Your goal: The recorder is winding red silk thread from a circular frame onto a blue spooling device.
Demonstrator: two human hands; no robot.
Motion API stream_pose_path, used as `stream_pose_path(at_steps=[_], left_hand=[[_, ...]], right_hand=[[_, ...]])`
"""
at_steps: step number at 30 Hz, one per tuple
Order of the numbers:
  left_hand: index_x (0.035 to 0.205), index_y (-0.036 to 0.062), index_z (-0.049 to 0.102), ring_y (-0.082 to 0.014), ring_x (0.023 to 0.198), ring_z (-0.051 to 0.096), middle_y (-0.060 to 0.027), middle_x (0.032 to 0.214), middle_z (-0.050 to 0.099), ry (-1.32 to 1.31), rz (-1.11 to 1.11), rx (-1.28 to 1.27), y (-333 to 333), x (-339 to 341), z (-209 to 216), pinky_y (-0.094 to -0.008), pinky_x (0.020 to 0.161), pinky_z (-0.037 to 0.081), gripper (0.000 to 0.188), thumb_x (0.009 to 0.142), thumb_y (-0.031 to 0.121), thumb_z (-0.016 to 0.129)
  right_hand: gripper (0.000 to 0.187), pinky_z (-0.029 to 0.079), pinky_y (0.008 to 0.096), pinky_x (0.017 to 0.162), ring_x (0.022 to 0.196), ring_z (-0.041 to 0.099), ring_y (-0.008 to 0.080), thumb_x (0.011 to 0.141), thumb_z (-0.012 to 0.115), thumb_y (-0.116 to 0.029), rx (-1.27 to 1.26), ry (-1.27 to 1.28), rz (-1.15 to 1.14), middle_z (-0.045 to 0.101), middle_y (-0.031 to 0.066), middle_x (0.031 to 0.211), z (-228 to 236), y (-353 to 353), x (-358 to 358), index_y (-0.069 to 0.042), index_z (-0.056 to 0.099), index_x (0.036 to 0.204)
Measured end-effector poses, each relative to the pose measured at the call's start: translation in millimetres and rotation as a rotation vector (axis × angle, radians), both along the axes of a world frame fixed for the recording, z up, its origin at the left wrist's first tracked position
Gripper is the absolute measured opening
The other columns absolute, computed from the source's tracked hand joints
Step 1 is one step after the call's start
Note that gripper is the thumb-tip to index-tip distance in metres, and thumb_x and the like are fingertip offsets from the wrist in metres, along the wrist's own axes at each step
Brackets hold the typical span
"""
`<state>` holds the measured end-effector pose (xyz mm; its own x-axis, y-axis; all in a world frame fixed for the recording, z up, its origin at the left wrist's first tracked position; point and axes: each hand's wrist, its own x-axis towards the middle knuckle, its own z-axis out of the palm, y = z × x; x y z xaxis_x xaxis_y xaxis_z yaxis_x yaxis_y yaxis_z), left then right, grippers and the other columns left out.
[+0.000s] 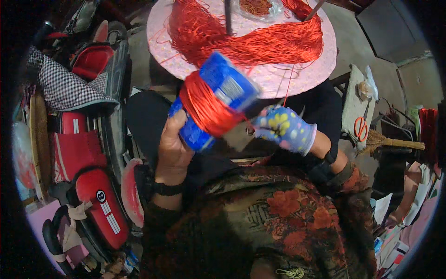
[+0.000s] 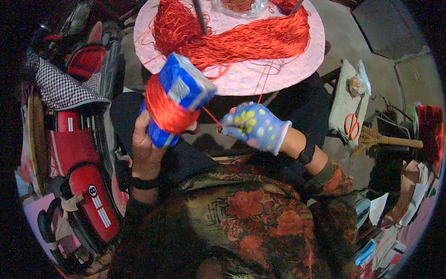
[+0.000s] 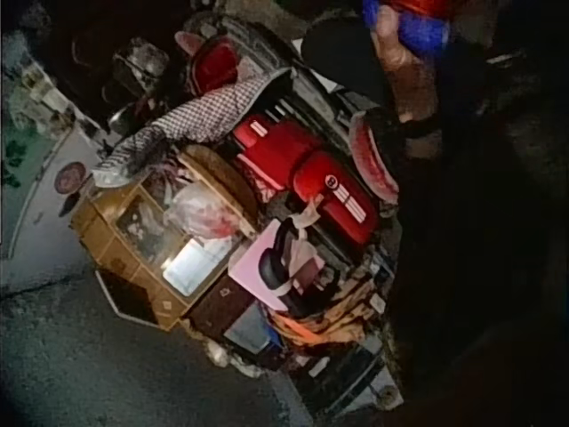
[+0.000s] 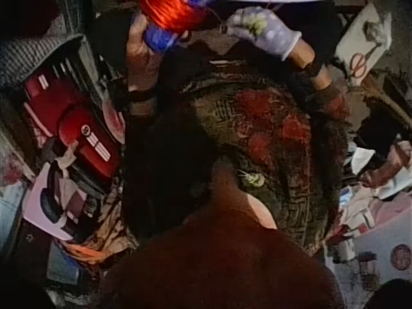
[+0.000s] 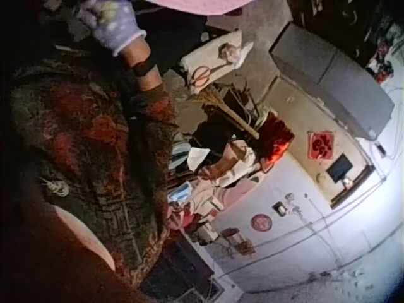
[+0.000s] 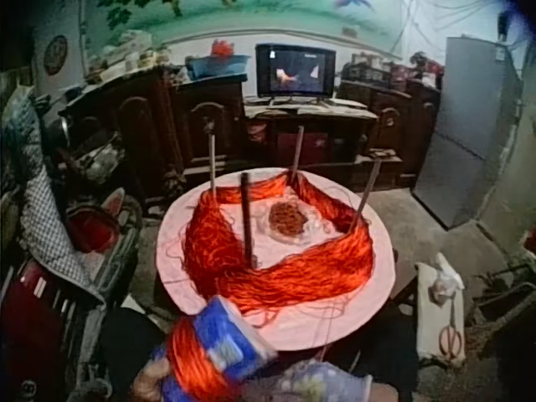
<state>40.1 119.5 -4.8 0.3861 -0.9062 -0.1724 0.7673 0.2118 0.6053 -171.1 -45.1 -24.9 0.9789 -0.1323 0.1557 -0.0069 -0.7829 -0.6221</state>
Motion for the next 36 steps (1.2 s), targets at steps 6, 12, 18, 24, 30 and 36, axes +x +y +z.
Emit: stream_pose_path(at_steps=[6, 12, 18, 24, 30, 36], left_hand=[[0.112, 0.0000, 0.057, -0.0101, 0.084, 0.057, -0.0050, 0.093, 0.061, -0.899, -0.183, 0.419, 1, 6, -1, -0.0283, 0.076, 0.050, 0.045, 0.076, 0.018, 0.076], [0.113, 0.0010, 0.057, -0.0104, 0.093, 0.058, -0.0051, 0.099, 0.062, -0.670, -0.857, 0.152, 1, 12, 17, -0.0307, 0.083, 0.048, 0.050, 0.069, 0.017, 0.077], [0.124, -0.0003, 0.050, -0.0212, 0.106, 0.060, -0.0110, 0.115, 0.060, -0.442, -0.303, -0.010, 27, 17, 5, -0.0353, 0.094, 0.047, 0.058, 0.077, 0.028, 0.069], [0.129, -0.0001, 0.047, -0.0219, 0.105, 0.060, -0.0129, 0.121, 0.057, -0.212, 0.127, 0.162, 6, 4, 19, -0.0359, 0.091, 0.050, 0.057, 0.085, 0.031, 0.067], [0.108, -0.0004, 0.058, -0.0086, 0.088, 0.057, -0.0052, 0.098, 0.061, -0.708, -0.565, 0.398, 2, 9, 4, -0.0273, 0.078, 0.048, 0.045, 0.071, 0.012, 0.079], [0.123, 0.0027, 0.050, -0.0238, 0.101, 0.057, -0.0098, 0.120, 0.054, -0.220, -0.277, -0.157, 28, 27, 0, -0.0363, 0.089, 0.048, 0.042, 0.087, 0.021, 0.059]], right_hand=[[0.011, 0.050, 0.0364, 0.061, 0.069, 0.062, 0.0319, 0.079, 0.065, -0.019, -0.064, -0.120, 0.182, 0.061, 0.0098, 0.073, 47, -8, 22, -0.011, 0.061, 0.084], [0.011, 0.049, 0.0304, 0.076, 0.083, 0.063, 0.0220, 0.083, 0.064, -0.014, 0.310, 0.003, -0.060, 0.064, 0.0060, 0.088, 38, -60, 26, -0.003, 0.064, 0.087], [0.023, 0.050, 0.0277, 0.076, 0.082, 0.060, 0.0107, 0.098, 0.050, -0.022, 0.630, 0.077, -0.246, 0.065, 0.0030, 0.090, 0, -46, -10, -0.003, 0.064, 0.098], [0.022, 0.052, 0.0329, 0.074, 0.083, 0.065, 0.0257, 0.091, 0.059, -0.023, 0.301, -0.119, 0.230, 0.067, 0.0116, 0.094, 12, 12, -9, -0.004, 0.063, 0.101], [0.019, 0.051, 0.0322, 0.064, 0.070, 0.065, 0.0215, 0.081, 0.070, -0.025, 0.103, -0.180, 0.001, 0.068, 0.0086, 0.077, 68, -25, 27, -0.007, 0.068, 0.089], [0.020, 0.050, 0.0292, 0.076, 0.087, 0.061, 0.0129, 0.090, 0.064, -0.020, 0.877, 0.119, -0.033, 0.067, 0.0052, 0.093, -8, -58, 16, -0.002, 0.064, 0.096]])
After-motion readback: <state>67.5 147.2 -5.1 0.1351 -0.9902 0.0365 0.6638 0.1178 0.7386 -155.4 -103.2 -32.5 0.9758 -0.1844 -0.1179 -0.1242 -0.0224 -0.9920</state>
